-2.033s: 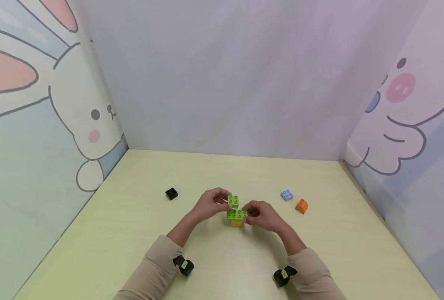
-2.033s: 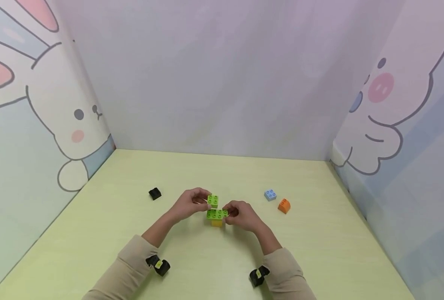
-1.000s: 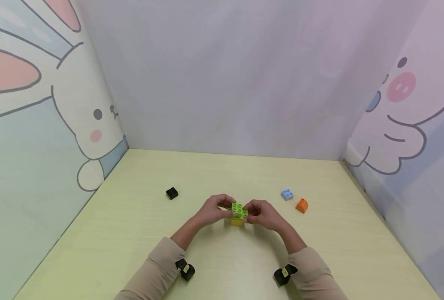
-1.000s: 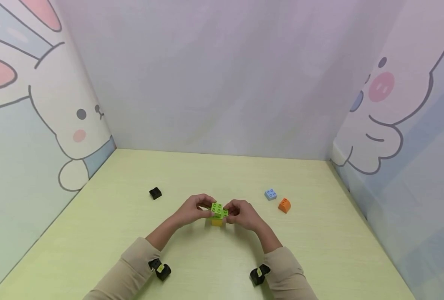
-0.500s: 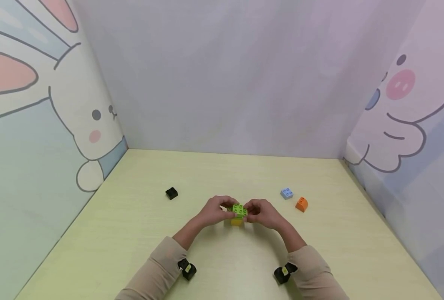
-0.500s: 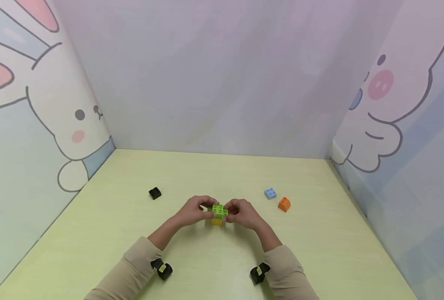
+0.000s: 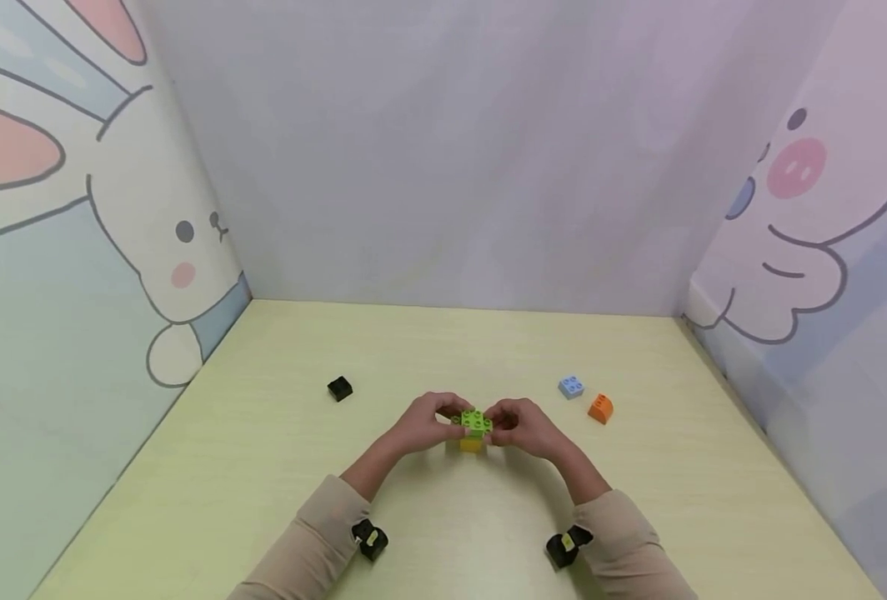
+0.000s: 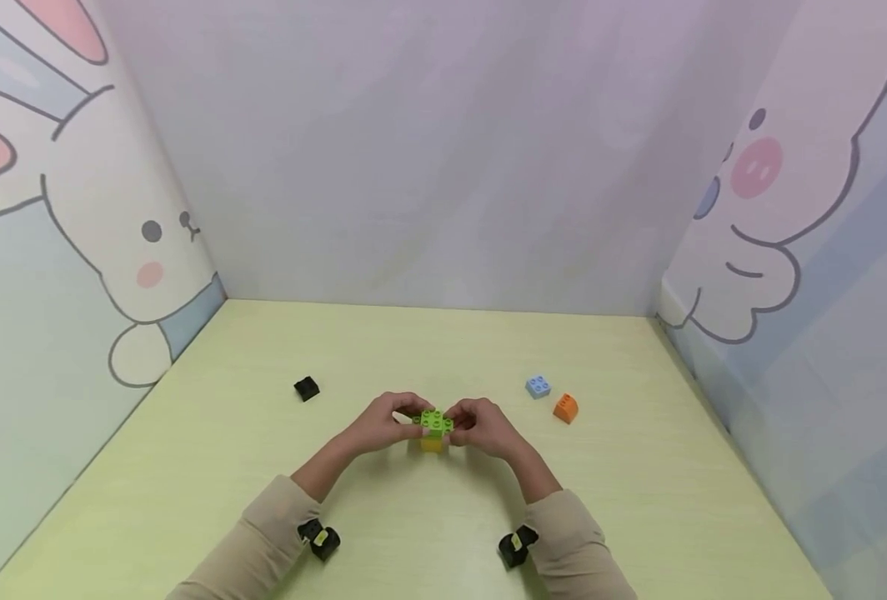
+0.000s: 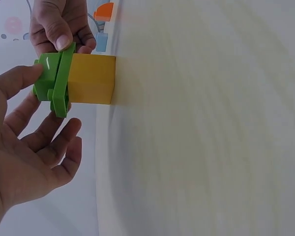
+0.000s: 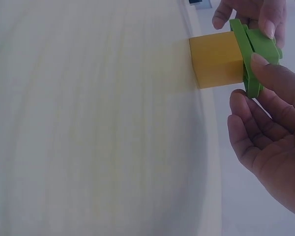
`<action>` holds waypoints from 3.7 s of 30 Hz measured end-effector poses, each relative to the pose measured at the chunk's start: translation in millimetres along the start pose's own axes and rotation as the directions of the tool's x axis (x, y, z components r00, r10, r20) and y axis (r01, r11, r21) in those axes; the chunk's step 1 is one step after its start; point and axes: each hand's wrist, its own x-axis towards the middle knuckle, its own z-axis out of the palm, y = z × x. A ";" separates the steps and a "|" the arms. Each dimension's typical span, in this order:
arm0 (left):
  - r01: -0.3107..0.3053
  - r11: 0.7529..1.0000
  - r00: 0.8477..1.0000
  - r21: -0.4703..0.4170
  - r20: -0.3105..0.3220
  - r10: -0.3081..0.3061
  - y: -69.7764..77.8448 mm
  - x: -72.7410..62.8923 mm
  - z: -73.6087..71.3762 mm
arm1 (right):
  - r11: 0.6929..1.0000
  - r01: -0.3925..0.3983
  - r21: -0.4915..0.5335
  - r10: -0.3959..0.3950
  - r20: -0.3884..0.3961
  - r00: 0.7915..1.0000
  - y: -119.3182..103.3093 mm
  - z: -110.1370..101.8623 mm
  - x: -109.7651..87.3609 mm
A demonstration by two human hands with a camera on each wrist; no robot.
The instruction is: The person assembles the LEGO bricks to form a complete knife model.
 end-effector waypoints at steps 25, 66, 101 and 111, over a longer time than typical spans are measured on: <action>0.056 0.998 0.998 -0.038 0.028 -0.055 3.4 -1.8 -2.4 | 0.999 0.009 -0.050 -0.010 -0.003 1.000 -7.0 1.7 -1.4; 0.054 0.982 0.995 -0.180 0.096 -0.037 -18.8 -5.6 -6.4 | 0.999 -0.018 -0.037 0.018 0.000 1.000 -3.8 2.2 -2.5; 0.108 0.985 0.994 -0.134 0.029 -0.105 22.0 -16.3 -8.7 | 0.994 -0.003 -0.109 0.003 -0.001 1.000 36.6 0.1 2.6; 0.137 0.983 0.990 -0.124 0.052 -0.131 22.1 -12.8 -8.3 | 0.985 -0.041 -0.165 0.035 -0.042 0.999 42.6 -14.3 -15.0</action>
